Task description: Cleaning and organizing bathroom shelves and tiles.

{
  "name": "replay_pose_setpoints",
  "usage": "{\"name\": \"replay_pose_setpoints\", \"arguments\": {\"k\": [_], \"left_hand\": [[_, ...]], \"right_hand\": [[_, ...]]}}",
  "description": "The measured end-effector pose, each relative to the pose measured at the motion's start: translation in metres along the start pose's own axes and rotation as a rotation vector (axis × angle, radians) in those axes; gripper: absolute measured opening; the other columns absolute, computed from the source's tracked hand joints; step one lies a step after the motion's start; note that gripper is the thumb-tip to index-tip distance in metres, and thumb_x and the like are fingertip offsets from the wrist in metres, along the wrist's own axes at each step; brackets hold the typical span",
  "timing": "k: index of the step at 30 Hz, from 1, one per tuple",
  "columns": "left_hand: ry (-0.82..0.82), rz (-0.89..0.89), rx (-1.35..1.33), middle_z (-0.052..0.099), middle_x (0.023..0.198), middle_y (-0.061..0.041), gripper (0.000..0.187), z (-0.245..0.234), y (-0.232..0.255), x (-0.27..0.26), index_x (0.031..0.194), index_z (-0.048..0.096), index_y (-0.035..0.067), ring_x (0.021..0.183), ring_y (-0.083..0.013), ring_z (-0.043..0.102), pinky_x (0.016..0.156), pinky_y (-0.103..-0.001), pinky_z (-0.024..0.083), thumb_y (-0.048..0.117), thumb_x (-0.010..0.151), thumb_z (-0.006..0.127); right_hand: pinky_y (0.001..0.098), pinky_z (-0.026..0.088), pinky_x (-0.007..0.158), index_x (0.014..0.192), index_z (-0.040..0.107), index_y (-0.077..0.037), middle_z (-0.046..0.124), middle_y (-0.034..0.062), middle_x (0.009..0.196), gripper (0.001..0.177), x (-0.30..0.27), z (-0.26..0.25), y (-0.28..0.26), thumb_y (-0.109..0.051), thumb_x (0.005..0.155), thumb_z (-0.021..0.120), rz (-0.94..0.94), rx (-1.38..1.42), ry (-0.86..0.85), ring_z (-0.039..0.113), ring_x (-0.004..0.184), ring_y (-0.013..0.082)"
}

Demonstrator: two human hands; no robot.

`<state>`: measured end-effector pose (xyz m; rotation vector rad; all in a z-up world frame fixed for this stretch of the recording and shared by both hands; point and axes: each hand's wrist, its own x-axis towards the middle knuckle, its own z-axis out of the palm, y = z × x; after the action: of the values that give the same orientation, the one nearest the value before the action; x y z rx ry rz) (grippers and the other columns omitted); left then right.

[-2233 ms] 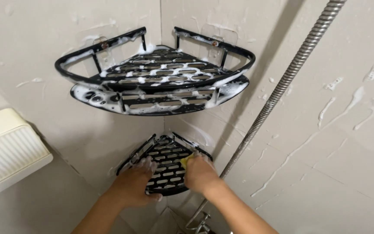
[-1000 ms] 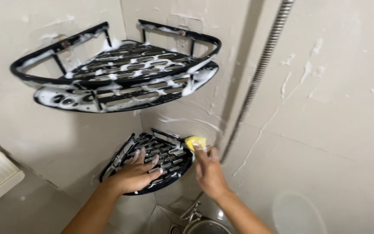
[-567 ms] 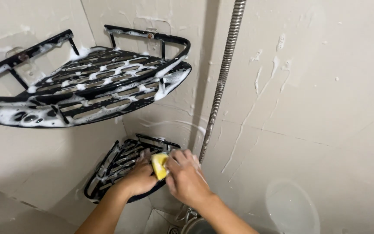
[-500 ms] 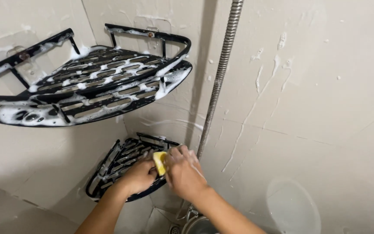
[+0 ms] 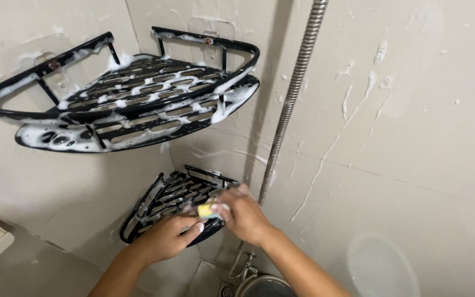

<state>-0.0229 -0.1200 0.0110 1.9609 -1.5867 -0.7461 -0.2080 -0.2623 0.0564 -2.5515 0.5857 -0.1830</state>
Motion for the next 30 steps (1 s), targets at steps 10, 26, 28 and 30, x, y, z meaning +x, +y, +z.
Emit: {"name": "replay_pose_setpoints", "arguments": {"k": [10, 26, 28, 30], "left_hand": [[0.175, 0.107, -0.124, 0.075, 0.104, -0.022, 0.034, 0.064, 0.016, 0.052, 0.127, 0.067, 0.005, 0.094, -0.035, 0.074, 0.083, -0.04, 0.057, 0.02, 0.097, 0.058], [0.366, 0.069, 0.091, 0.068, 0.131, -0.012, 0.037, 0.057, 0.021, 0.065, 0.12, 0.071, 0.006, 0.118, -0.0343, 0.059, 0.103, -0.044, 0.044, 0.027, 0.098, 0.051], [0.23, -0.02, 0.124, 0.058, 0.145, -0.008, 0.044, 0.056, 0.015, 0.065, 0.125, 0.069, 0.008, 0.131, -0.0314, 0.052, 0.111, -0.043, 0.039, 0.034, 0.1, 0.043], [0.164, -0.015, 0.131, 0.05, 0.152, -0.008, 0.048, 0.053, 0.008, 0.065, 0.133, 0.062, 0.009, 0.138, -0.03, 0.046, 0.114, -0.042, 0.036, 0.036, 0.102, 0.038]], "right_hand": [[0.0474, 0.051, 0.088, 0.108, 0.057, 0.0, 0.063, 0.0185, 0.109, 0.013, -0.012, 0.104, 0.063, -0.011, 0.102, 0.054, 0.251, 0.319, 1.15, 0.062, 0.098, 0.0382], [0.0351, 0.052, 0.093, 0.12, 0.073, -0.005, 0.068, 0.0152, 0.111, 0.03, -0.006, 0.093, 0.068, -0.016, 0.093, 0.069, 0.264, 0.642, 0.66, 0.068, 0.104, 0.0289], [0.0386, 0.052, 0.094, 0.114, 0.075, -0.002, 0.067, 0.0167, 0.115, 0.026, -0.009, 0.094, 0.071, -0.012, 0.09, 0.071, 0.159, 0.615, 0.663, 0.067, 0.106, 0.0314], [0.0376, 0.055, 0.094, 0.116, 0.075, -0.005, 0.065, 0.0157, 0.118, 0.026, -0.021, 0.097, 0.066, -0.012, 0.092, 0.07, 0.186, 0.653, 0.596, 0.066, 0.108, 0.0304]]}}
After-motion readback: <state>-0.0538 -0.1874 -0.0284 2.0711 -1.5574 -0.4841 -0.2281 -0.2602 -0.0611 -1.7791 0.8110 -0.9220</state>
